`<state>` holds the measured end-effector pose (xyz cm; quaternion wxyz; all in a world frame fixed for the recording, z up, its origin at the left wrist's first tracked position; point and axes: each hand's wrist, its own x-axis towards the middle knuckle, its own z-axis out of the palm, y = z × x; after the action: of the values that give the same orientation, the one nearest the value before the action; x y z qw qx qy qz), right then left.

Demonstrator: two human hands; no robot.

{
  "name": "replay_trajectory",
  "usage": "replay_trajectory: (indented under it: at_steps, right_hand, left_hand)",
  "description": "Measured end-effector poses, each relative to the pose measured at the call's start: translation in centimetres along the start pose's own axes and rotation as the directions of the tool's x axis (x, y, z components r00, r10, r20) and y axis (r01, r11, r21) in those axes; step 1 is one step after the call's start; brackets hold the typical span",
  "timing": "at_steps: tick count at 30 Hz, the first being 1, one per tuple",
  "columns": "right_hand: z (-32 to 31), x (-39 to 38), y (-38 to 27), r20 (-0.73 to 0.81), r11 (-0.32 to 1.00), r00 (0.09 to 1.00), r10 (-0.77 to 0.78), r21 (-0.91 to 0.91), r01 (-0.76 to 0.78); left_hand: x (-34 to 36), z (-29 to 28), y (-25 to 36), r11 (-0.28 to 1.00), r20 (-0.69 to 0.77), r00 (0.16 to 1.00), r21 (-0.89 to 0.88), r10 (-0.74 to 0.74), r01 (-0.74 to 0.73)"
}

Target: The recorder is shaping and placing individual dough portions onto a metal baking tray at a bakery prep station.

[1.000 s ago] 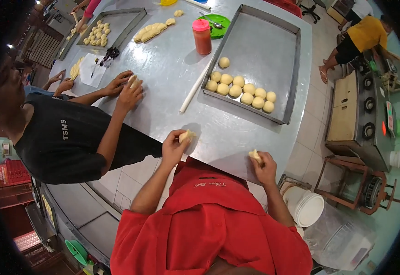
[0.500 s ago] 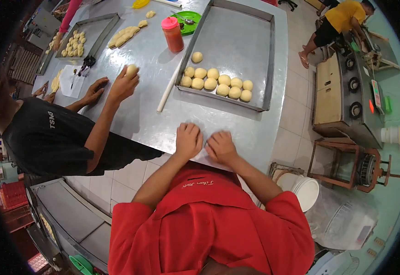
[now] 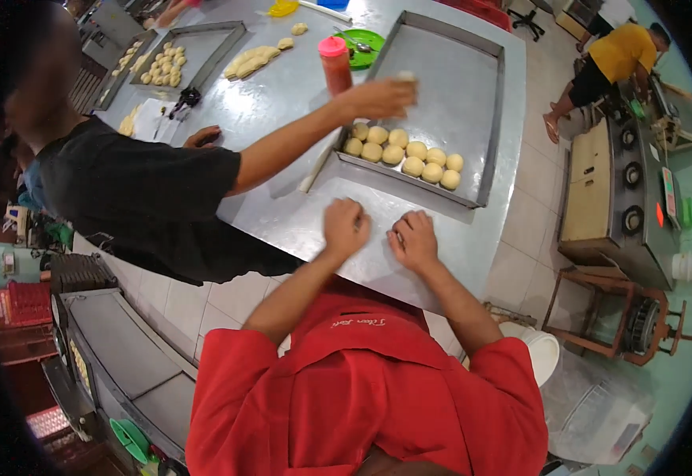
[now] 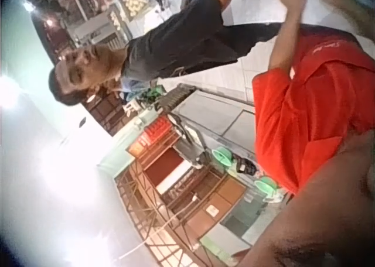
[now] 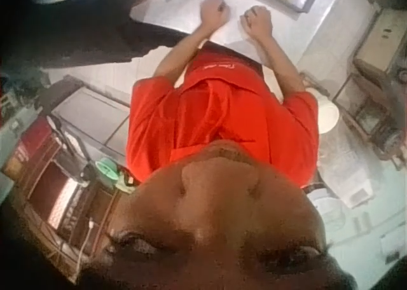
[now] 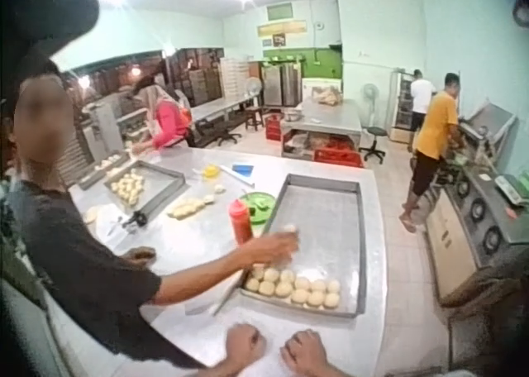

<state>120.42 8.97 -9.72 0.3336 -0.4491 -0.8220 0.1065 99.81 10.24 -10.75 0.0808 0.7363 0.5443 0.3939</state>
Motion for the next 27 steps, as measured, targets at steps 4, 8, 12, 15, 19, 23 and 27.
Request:
replay_trajectory:
  at_steps: [4, 8, 12, 15, 19, 23, 27]
  right_hand:
    - [0.7, -4.6, -2.0, 0.019, 0.997, 0.997, -0.073, 0.028, 0.072]
    - [-4.1, -7.2, -0.7, 0.053, 0.988, 0.991, -0.125, 0.098, 0.119]
    - [-5.2, -4.7, 4.2, 0.069, 0.995, 0.993, -0.097, 0.036, 0.094]
    - [-2.2, -0.6, 3.5, -0.009, 0.995, 0.996, -0.083, 0.061, 0.084]
    - [1.3, -0.3, 0.4, 0.005, 0.992, 0.995, -0.097, 0.087, 0.096]
    - [-1.0, -5.3, -1.6, 0.024, 0.988, 0.991, -0.128, 0.09, 0.125]
    - [-5.5, -7.0, -0.1, 0.034, 0.99, 0.996, -0.085, 0.119, 0.08]
  left_hand:
    - [-4.2, -1.4, 3.0, 0.995, 0.151, 0.987, -0.087, 0.051, -0.038]
    - [-6.3, -6.5, -1.4, 0.971, 0.134, 0.967, -0.131, 0.218, -0.2]
    - [-2.8, -8.0, -5.7, 0.986, 0.252, 0.955, 0.012, 0.155, -0.163]
    - [-0.3, -3.2, -4.1, 0.987, 0.027, 0.987, 0.008, 0.161, -0.161]
    - [-1.4, 1.9, 0.8, 0.984, 0.027, 0.996, -0.161, 0.079, -0.074]
    - [-6.4, -0.9, 2.5, 0.924, 0.111, 0.988, -0.378, 0.105, -0.055]
    - [-8.5, -5.9, -1.3, 0.938, 0.121, 0.954, -0.253, 0.275, -0.238]
